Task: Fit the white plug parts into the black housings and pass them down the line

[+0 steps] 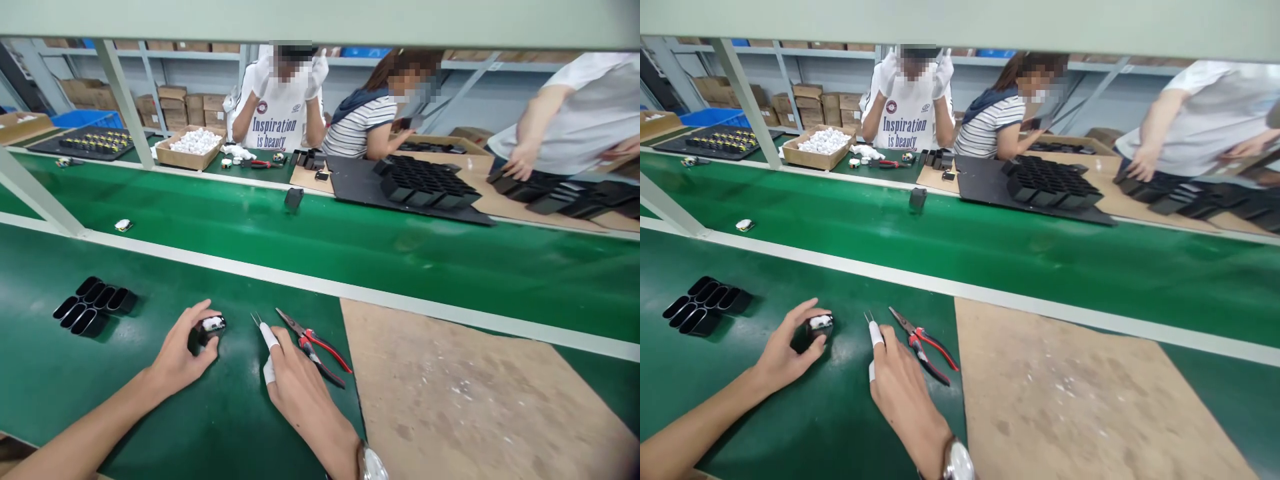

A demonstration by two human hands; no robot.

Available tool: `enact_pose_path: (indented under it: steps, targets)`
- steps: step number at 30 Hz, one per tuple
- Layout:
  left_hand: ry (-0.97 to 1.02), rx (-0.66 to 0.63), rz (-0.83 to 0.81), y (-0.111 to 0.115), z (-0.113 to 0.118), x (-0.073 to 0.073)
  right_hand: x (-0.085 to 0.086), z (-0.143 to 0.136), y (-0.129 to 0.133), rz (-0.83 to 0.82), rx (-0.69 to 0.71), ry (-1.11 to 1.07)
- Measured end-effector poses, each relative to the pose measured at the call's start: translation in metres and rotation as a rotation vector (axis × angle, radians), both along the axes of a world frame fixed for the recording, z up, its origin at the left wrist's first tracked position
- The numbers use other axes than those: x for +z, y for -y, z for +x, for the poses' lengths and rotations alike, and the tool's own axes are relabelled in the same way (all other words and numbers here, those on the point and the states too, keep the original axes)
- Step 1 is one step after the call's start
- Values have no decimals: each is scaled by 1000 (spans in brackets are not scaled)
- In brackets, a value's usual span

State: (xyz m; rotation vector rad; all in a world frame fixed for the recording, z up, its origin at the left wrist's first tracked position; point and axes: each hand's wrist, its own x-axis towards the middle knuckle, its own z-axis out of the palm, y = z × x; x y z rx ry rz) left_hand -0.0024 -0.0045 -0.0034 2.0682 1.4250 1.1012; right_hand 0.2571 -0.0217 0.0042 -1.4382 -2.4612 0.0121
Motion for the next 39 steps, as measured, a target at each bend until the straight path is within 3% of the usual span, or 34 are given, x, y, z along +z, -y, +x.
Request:
enact_pose_path:
  steps: [3,6,15,22,29,39]
  targets:
    - [157,169,4,-4,-7,3,0,0,-2,-5,-35,30]
    - [236,226,24,-7,-13,5,-2,-2,-5,-9,-79,21]
    - [-42,-40,-16,4,4,2,-15,-4,-14,26,-157,-99]
    - [-86,-78,31,3,4,-1,-3,-10,-8,55,52,-441]
    - [-83,-146,40,4,4,-6,-2,-15,3,227,128,-282]
    - [-91,-169,22,5,7,-6,6,-15,5,353,106,-113]
